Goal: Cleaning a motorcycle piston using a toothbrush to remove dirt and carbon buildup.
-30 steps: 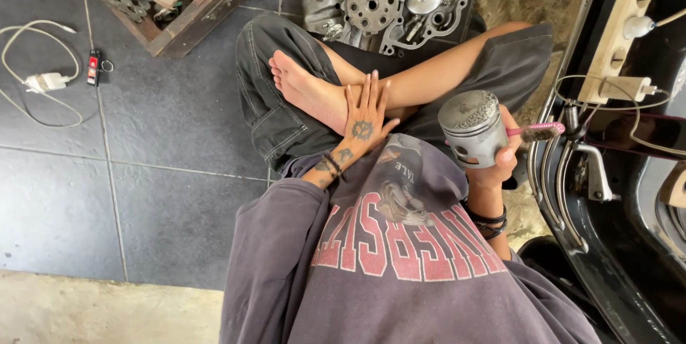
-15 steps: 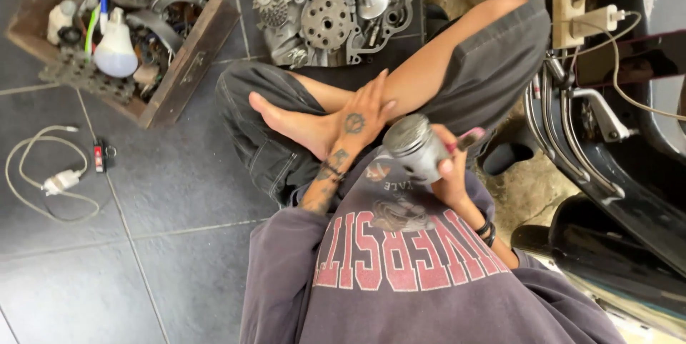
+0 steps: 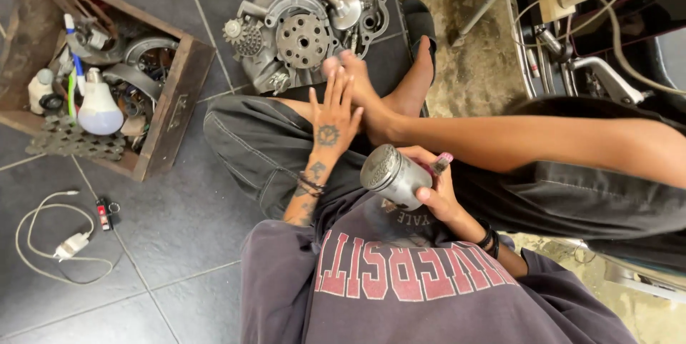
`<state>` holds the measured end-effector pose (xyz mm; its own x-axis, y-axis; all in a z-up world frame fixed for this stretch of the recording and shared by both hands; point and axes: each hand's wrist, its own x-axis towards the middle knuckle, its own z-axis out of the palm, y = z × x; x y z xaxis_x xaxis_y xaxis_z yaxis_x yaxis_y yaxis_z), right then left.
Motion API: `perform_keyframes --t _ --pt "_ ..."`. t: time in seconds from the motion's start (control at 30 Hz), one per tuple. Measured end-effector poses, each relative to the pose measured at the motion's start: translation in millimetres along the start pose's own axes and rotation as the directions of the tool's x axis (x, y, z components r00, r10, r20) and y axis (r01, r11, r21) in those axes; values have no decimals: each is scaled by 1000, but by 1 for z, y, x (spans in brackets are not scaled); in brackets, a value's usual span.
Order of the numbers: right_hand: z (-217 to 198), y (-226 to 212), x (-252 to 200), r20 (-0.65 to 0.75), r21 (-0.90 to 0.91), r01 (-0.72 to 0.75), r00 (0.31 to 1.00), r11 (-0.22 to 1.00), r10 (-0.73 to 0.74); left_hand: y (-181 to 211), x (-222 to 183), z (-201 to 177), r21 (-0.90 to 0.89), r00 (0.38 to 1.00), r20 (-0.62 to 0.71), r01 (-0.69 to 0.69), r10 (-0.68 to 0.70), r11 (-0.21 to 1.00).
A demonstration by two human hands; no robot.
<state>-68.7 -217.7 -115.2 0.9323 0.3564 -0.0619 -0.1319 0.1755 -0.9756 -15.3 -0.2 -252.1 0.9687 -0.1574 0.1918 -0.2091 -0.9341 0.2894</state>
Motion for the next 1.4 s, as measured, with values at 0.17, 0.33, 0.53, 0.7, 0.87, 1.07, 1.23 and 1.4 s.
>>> perform_keyframes --t 0.17,0.33,0.53,0.7,0.87,1.07,1.23,1.4 --pt "-5 2 -5 -11 -12 -1 1000 1000 1 -7 -18 60 -344 965 256 146 -56 928" --pt "-4 2 4 -12 -12 1 1000 1000 -2 -9 -28 27 -460 926 371 121 67 879" --pt "-5 4 9 -47 3 37 998 999 -37 -11 -23 28 -536 934 355 174 33 826" --pt "-22 7 25 -165 93 150 977 984 -133 -5 -26 4 -517 898 436 298 -53 803" --pt "-41 -56 81 -54 -125 333 938 935 -342 -2 -37 38 -657 929 361 316 -82 684" --pt "3 -165 150 352 -210 588 791 781 -501 50 -2 -45 -948 995 -34 -3 -92 317" --pt "44 -152 181 459 -122 785 587 607 -667 37 -12 -1 -937 928 -345 -330 -140 120" --pt "55 -161 175 574 -50 602 670 797 -471 86 95 -186 -626 502 -773 -700 -387 344"
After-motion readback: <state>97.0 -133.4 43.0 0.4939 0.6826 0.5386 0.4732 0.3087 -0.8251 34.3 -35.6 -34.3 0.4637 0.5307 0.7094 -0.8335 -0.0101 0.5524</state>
